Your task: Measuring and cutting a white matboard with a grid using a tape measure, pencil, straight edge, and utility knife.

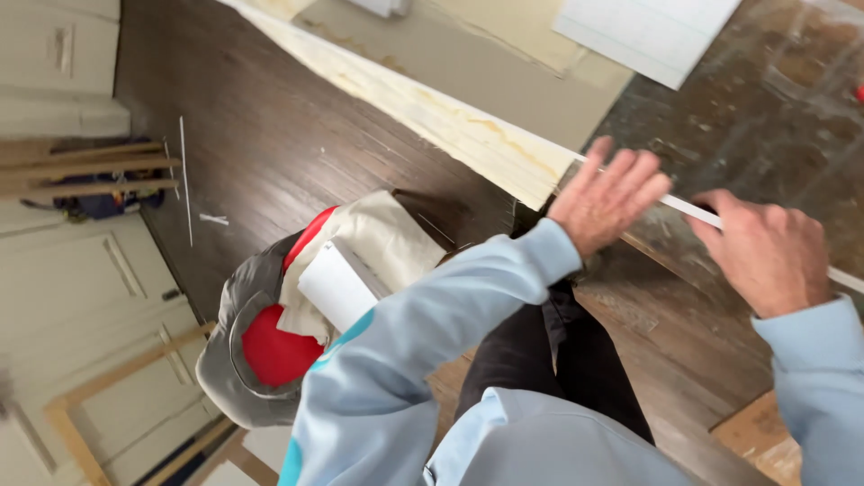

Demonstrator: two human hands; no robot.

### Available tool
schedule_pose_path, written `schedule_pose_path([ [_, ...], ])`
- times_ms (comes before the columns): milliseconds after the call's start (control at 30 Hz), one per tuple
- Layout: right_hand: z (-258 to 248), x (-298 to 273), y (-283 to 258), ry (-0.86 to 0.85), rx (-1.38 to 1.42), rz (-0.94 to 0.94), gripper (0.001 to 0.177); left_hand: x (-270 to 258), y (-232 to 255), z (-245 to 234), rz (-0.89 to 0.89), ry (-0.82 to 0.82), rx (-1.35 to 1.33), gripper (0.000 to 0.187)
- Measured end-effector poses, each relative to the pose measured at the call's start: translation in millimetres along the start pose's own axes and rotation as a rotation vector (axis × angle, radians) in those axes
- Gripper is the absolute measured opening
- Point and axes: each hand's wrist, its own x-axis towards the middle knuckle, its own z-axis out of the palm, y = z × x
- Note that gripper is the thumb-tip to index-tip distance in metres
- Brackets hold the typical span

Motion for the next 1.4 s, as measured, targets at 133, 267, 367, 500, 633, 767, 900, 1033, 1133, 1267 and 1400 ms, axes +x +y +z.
schedule_pose_path([
  [133,32,4,23,0.005,-0.093,-0.079,0.024,4,4,5,-0.056,0.069,0.014,0.027],
  [267,52,1,44,0.010,0.000,-0.058,0.024,9,10,14,-0.042,0.013,0.001,0.022],
  [367,34,4,32,-0.007,-0.018,-0.044,0.024,9,9,11,-0.037,0.037,-0.009,0.023],
  [500,8,6,16,-0.014,-0.115,-0.044,0.026,5,7,13,-0.034,0.064,-0.030,0.026],
  [633,-3,13,12,0.020,-0.085,-0.017,0.029,-8,-3,-40,-0.050,0.139,-0.041,0.049],
  [767,-31,12,22,-0.011,0.027,-0.014,0.029,-50,-2,-60,-0.276,0.380,-0.448,0.067],
  [900,-61,11,46,-0.066,0.095,0.012,0.034,-74,12,-19,-0.922,0.474,-1.025,0.084],
  [1033,-67,-5,88,-0.064,0.322,0.063,0.041,-41,16,15,-0.850,0.304,-1.490,0.103],
  [1133,-59,-20,107,-0.143,0.395,0.227,0.038,-5,25,6,-0.740,0.034,-1.773,0.094],
  [1267,-32,-41,114,0.241,0.732,0.012,0.045,20,37,-4,-0.489,0.074,-1.838,0.060],
  [1400,25,-54,126,0.480,1.145,0.028,0.055,40,30,-36,-0.377,0.030,-1.509,0.032],
])
